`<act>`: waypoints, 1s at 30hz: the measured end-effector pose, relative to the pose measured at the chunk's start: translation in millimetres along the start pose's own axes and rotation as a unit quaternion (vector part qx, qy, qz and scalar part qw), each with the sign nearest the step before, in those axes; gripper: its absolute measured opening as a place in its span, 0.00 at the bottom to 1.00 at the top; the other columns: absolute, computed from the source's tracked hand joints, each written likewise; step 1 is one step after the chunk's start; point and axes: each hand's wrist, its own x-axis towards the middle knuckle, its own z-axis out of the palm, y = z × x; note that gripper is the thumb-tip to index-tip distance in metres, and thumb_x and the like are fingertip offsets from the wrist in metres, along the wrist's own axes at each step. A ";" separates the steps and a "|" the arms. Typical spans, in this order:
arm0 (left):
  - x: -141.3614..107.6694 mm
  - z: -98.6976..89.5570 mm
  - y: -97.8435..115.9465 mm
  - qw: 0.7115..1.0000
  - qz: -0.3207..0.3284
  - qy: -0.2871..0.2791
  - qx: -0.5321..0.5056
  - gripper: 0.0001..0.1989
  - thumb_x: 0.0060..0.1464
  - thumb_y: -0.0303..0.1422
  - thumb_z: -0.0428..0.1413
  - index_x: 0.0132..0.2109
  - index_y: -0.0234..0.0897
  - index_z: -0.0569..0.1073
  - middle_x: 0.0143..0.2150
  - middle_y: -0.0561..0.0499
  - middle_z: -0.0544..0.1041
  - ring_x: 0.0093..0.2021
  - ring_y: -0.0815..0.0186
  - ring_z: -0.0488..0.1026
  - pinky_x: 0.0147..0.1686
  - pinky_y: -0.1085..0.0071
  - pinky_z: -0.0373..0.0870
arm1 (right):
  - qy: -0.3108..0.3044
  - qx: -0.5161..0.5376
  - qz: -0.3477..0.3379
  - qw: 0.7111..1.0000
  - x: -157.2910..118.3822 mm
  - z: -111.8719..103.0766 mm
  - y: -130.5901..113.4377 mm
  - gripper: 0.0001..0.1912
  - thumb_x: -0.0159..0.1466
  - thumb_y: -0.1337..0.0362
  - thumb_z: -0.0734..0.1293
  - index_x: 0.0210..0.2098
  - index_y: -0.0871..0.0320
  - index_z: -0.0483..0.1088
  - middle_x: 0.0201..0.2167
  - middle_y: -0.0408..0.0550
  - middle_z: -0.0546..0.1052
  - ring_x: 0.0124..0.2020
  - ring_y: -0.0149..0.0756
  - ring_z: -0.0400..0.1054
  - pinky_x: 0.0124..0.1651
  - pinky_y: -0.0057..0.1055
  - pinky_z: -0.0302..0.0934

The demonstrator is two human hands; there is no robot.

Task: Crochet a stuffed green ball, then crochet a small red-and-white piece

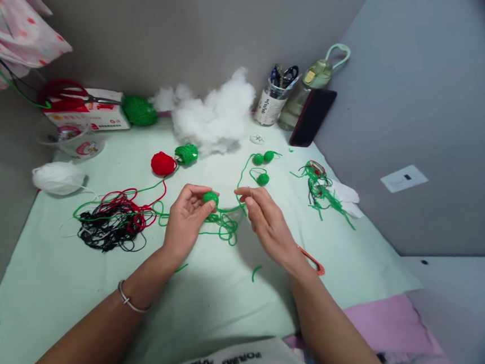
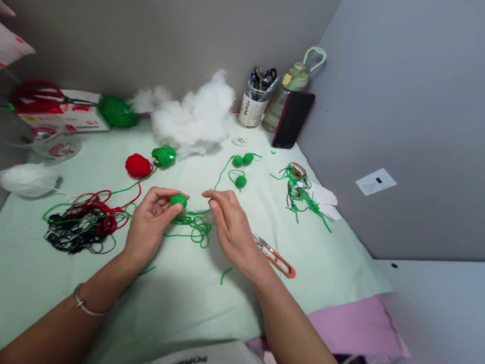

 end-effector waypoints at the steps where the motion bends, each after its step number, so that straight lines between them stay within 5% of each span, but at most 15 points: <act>1: -0.1 0.0 -0.5 1.000 0.000 -0.001 0.003 0.13 0.53 0.32 0.66 0.44 0.37 0.74 0.39 0.52 0.79 0.36 0.69 0.74 0.40 0.71 0.72 | -0.023 0.039 0.019 0.999 -0.1 -1.7 -0.5 0.19 0.74 0.53 0.57 0.53 0.55 0.72 0.40 0.48 0.73 0.33 0.32 0.67 0.36 0.31 0.61; 5: -1.9 -1.0 -1.1 1.000 0.005 -0.007 0.025 0.12 0.55 0.33 0.65 0.46 0.38 0.77 0.39 0.52 0.78 0.40 0.68 0.74 0.42 0.71 0.72 | -0.176 0.189 0.103 0.961 -1.6 1.5 -6.3 0.19 0.73 0.51 0.59 0.48 0.58 0.74 0.19 0.37 0.68 0.19 0.28 0.58 0.25 0.27 0.53; 8: -4.6 -1.4 0.0 0.998 0.006 -0.019 0.052 0.13 0.57 0.34 0.64 0.49 0.39 0.79 0.40 0.52 0.78 0.40 0.68 0.74 0.42 0.71 0.71 | -0.220 0.255 0.139 0.931 -0.7 8.4 -8.6 0.17 0.73 0.54 0.60 0.40 0.60 0.75 0.13 0.35 0.67 0.16 0.26 0.54 0.23 0.26 0.48; 16: -9.3 1.7 -0.4 0.993 0.022 -0.043 0.109 0.14 0.60 0.34 0.62 0.53 0.42 0.80 0.37 0.52 0.75 0.34 0.69 0.71 0.39 0.71 0.69 | -0.241 0.358 0.179 0.884 5.9 17.1 1.1 0.17 0.70 0.56 0.61 0.33 0.60 0.74 0.08 0.32 0.60 0.12 0.24 0.43 0.21 0.28 0.37; 27: -11.2 2.3 -4.6 0.983 0.085 -0.052 0.155 0.12 0.62 0.33 0.60 0.51 0.43 0.81 0.43 0.49 0.76 0.41 0.65 0.73 0.42 0.68 0.69 | -0.208 0.431 0.246 0.843 7.3 15.0 -5.1 0.11 0.66 0.59 0.64 0.29 0.58 0.70 0.09 0.30 0.54 0.13 0.24 0.39 0.22 0.28 0.37; 30: -13.2 4.4 -5.0 0.985 0.074 -0.047 0.150 0.11 0.61 0.33 0.59 0.50 0.42 0.81 0.41 0.49 0.76 0.40 0.64 0.73 0.42 0.68 0.70 | -0.202 0.409 0.243 0.856 6.8 16.3 -4.2 0.12 0.66 0.58 0.64 0.30 0.57 0.69 0.10 0.30 0.53 0.14 0.25 0.39 0.22 0.29 0.37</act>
